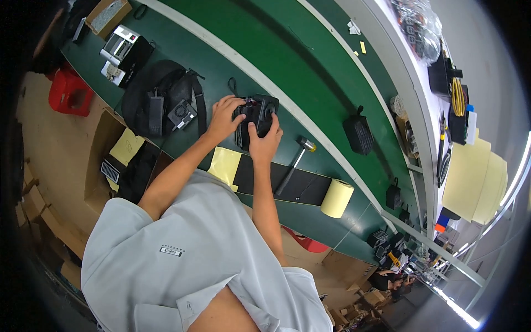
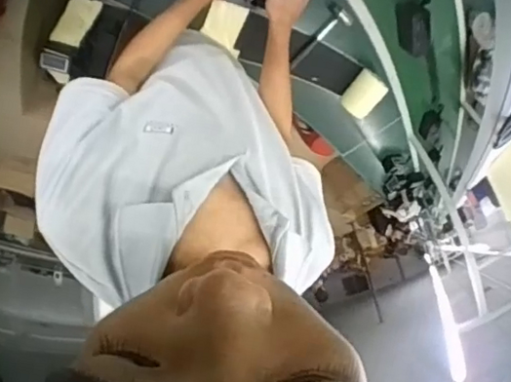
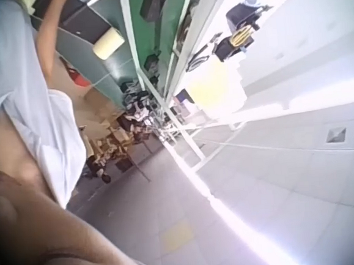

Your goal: Assembling and inspecting electronic device components on a workshop production line.

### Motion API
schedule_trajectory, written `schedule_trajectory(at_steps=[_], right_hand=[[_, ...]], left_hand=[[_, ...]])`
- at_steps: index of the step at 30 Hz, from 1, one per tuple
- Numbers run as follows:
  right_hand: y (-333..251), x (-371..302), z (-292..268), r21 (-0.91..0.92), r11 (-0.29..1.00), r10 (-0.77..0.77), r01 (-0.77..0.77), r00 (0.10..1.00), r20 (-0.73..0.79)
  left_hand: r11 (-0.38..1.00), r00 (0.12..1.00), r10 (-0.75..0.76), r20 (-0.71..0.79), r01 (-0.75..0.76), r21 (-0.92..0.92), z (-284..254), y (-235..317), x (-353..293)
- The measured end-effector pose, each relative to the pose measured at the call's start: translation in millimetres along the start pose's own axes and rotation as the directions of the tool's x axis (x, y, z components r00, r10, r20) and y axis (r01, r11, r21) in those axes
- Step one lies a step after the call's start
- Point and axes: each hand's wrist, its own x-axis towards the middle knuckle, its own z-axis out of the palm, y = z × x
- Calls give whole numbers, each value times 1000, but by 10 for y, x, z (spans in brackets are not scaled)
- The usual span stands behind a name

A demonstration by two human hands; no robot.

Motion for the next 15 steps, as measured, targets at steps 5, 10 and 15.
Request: schedule_trajectory(at_steps=[5, 10, 15], right_hand=[[-10, -80, 69, -138, 984, -117, 115, 993, -1], [-9, -99, 103, -230, 960, -167, 160, 986, -9], [-23, -94, 141, -229, 963, -147, 140, 989, -12]], left_hand=[[991, 998, -37, -54, 30, -134, 40, -29, -53], [988, 996, -59, -63, 49, -144, 63, -61, -73], [981, 996, -85, -17, 80, -177, 47, -117, -70]])
